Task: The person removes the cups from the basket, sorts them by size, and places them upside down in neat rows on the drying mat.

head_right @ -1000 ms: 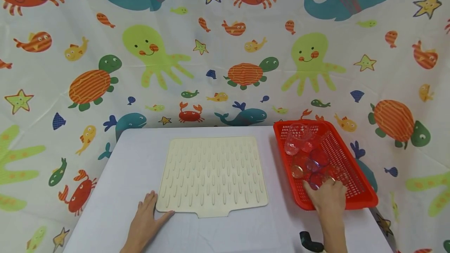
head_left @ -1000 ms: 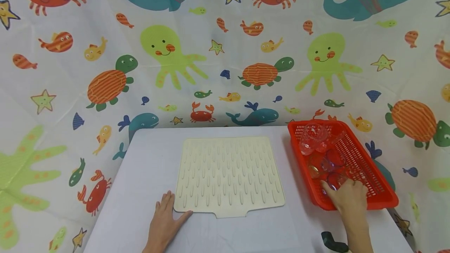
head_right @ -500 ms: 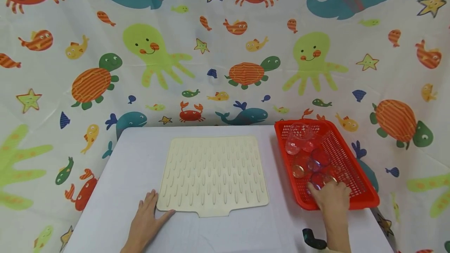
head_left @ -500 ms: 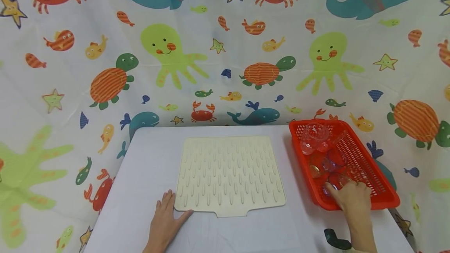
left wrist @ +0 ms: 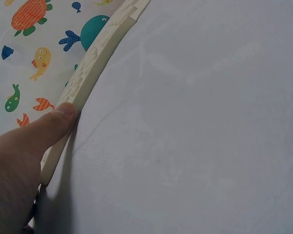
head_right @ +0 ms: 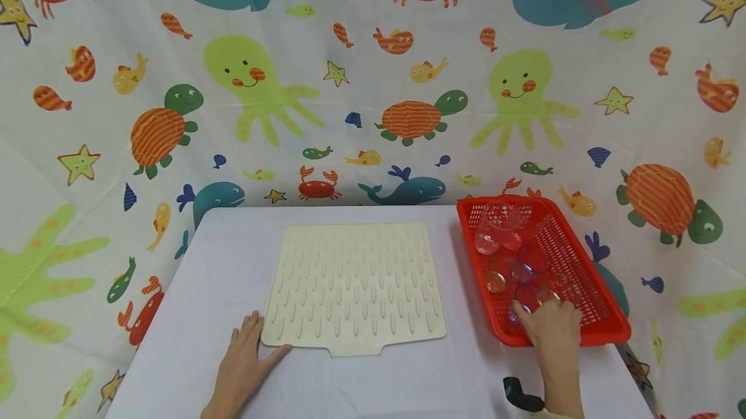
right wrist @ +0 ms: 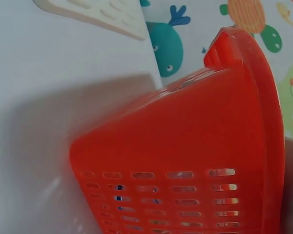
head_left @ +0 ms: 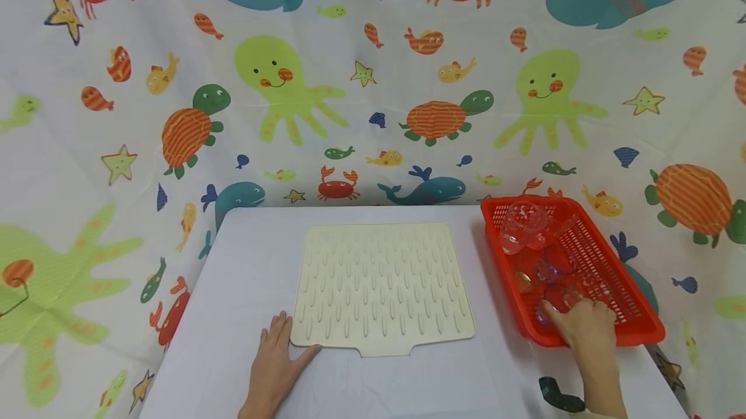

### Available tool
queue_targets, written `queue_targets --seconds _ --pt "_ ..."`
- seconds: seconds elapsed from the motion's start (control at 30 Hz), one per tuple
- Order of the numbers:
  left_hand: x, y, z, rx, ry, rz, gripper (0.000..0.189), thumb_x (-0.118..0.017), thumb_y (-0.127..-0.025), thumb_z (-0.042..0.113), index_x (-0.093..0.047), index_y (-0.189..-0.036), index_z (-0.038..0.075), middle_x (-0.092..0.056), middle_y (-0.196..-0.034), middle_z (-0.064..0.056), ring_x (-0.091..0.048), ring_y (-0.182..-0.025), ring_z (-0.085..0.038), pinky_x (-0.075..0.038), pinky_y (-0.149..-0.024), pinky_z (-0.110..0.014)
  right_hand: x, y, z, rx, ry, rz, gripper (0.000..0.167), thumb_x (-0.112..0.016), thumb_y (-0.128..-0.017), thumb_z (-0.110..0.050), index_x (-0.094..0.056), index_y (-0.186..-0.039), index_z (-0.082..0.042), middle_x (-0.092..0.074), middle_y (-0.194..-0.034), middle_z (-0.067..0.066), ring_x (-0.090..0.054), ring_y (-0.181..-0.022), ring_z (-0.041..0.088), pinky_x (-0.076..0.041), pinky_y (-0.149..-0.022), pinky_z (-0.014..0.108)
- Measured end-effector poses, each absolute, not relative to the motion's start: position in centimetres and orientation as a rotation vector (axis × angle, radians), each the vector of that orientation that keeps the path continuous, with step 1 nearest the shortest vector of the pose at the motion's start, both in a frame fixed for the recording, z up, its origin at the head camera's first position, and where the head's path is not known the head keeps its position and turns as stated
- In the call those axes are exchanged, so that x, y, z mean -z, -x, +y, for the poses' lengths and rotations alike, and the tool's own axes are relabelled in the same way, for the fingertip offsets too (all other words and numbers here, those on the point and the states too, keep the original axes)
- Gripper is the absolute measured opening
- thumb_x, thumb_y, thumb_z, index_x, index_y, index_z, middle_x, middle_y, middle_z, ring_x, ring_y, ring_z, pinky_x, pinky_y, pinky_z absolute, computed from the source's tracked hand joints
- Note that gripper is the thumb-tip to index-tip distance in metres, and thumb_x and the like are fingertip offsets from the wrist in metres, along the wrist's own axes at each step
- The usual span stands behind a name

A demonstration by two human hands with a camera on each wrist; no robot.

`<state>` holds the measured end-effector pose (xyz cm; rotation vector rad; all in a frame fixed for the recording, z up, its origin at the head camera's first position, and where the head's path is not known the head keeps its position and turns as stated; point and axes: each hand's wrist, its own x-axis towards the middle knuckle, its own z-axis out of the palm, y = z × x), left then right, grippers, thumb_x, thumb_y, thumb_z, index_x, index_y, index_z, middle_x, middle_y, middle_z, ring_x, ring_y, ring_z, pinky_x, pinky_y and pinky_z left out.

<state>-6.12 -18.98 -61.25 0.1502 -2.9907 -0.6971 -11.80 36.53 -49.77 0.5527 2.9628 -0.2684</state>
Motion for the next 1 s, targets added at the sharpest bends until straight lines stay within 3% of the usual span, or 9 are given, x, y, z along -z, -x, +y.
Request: queue_targets --seconds 0.2,0.5,0.83,1.0 --pt "61.1 6.1 -18.9 0.699 -0.144 -2.993 0.102 -0.072 -0.081 0.064 -0.043 -0.145 -0.010 -0.037 -0.157 -0.027 -0.031 -0.148 -0.045 -0.021 -0.128 -0.057 50.0 11.5 36.4 0.342 -0.574 3.017 0.092 -0.069 -0.085 -0.058 -0.051 -0.126 0.022 -0.052 -0.120 0.047 -0.044 -0.105 0.055 -0.043 -0.102 0.073" --pt "61.3 6.4 -18.8 0.700 -0.120 -2.938 0.099 -0.075 -0.080 0.061 -0.046 -0.143 -0.010 -0.040 -0.155 -0.028 -0.034 -0.146 -0.045 -0.024 -0.126 -0.060 49.7 10.8 35.7 0.610 -0.645 3.072 0.099 -0.074 -0.083 -0.053 -0.033 -0.144 0.014 -0.045 -0.132 0.043 -0.037 -0.116 0.054 -0.042 -0.106 0.075" --pt "61.2 6.3 -19.0 0.725 -0.146 -2.994 0.101 -0.072 -0.082 0.064 -0.043 -0.146 -0.009 -0.036 -0.158 -0.027 -0.030 -0.149 -0.044 -0.020 -0.128 -0.058 48.6 10.4 34.9 0.737 -0.693 3.066 0.097 -0.076 -0.083 -0.048 -0.032 -0.143 0.014 -0.042 -0.133 0.039 -0.036 -0.118 0.052 -0.046 -0.101 0.075" --pt "61.1 6.2 -19.1 0.747 -0.153 -3.015 0.101 -0.071 -0.083 0.064 -0.042 -0.146 -0.009 -0.034 -0.159 -0.027 -0.029 -0.149 -0.044 -0.018 -0.129 -0.057 48.2 10.2 34.6 0.745 -0.667 3.101 0.093 -0.075 -0.083 -0.050 -0.038 -0.139 0.014 -0.047 -0.130 0.038 -0.038 -0.115 0.050 -0.050 -0.098 0.073"
